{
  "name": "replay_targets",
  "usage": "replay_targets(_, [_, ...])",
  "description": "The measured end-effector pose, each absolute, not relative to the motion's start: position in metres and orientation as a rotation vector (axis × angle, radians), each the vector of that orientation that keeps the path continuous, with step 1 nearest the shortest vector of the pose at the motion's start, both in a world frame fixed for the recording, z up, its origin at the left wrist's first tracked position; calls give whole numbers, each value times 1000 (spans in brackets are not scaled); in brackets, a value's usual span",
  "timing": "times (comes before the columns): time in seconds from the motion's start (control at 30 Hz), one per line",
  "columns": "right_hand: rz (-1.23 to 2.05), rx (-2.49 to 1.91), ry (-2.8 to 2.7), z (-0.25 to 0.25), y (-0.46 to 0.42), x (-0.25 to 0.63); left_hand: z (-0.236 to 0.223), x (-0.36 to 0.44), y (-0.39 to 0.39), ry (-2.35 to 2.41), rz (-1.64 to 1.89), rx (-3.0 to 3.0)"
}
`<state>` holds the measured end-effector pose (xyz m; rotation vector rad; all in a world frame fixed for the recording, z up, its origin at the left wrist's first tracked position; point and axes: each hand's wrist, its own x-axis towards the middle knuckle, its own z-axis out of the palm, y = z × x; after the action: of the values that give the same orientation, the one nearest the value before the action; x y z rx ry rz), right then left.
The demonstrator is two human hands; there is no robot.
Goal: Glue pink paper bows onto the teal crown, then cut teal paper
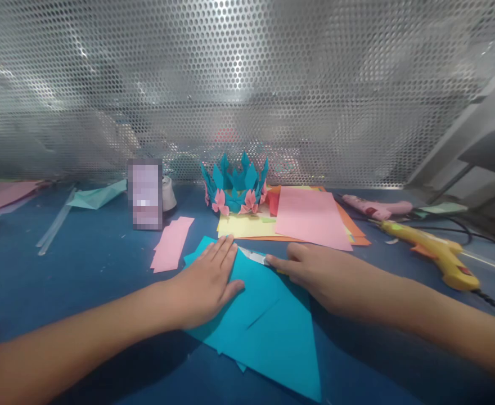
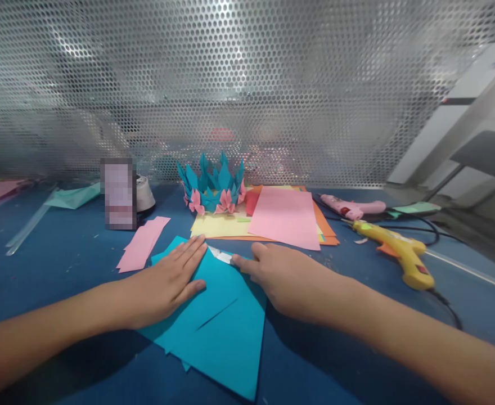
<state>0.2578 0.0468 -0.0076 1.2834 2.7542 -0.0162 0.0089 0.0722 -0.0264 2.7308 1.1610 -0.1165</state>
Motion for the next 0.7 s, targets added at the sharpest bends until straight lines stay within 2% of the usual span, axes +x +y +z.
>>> replay_targets(0.3, [-38, 1275, 2820, -10, 56, 257, -21, 13, 71, 1225, -206, 2666])
replay_targets(0.5, [66, 1231, 2871, -3, 49, 268, -26, 12, 72, 1308, -204, 2670])
replay_targets(0.7, [80, 1182, 2918, 4, 42, 278, -32, 10, 73, 1275, -105, 2697])
